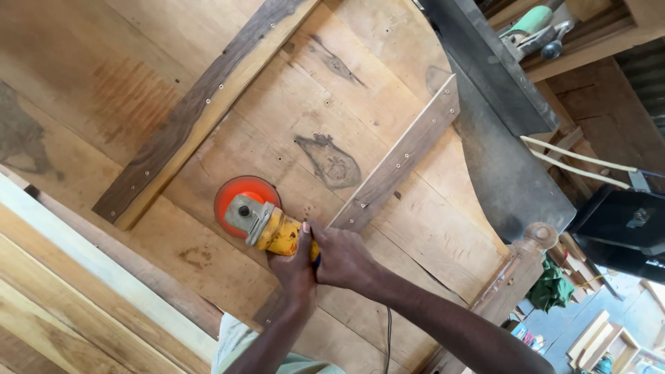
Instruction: The person sands the surface of a large wooden board and its attached support beams using a handheld power sander.
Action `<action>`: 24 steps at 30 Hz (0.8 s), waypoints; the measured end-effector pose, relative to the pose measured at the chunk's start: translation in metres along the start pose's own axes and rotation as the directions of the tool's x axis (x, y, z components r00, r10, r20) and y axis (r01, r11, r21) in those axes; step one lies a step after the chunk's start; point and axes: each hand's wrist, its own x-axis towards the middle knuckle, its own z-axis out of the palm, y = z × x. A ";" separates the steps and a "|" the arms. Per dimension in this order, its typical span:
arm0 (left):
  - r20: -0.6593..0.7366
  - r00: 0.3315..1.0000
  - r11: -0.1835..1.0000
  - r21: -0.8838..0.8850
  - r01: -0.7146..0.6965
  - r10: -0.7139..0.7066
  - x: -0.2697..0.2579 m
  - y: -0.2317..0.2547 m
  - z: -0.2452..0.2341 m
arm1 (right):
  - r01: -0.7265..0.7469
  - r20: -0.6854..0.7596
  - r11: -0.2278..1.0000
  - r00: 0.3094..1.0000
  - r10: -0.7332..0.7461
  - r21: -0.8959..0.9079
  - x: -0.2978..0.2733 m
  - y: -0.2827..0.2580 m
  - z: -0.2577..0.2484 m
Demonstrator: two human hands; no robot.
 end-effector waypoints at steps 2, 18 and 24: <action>0.041 0.998 0.994 0.100 0.044 -0.049 -0.001 -0.002 0.004 | -0.030 -0.015 0.999 0.999 0.030 -0.010 0.001 0.008 -0.002; 0.375 0.926 0.937 0.332 -0.106 -0.029 0.002 0.001 0.144 | -0.376 -0.237 0.909 0.880 0.412 0.182 -0.004 0.086 -0.074; 0.209 0.954 0.957 0.149 -0.247 0.214 -0.019 -0.018 0.042 | -0.226 -0.126 0.967 0.962 0.240 0.118 -0.031 0.048 -0.005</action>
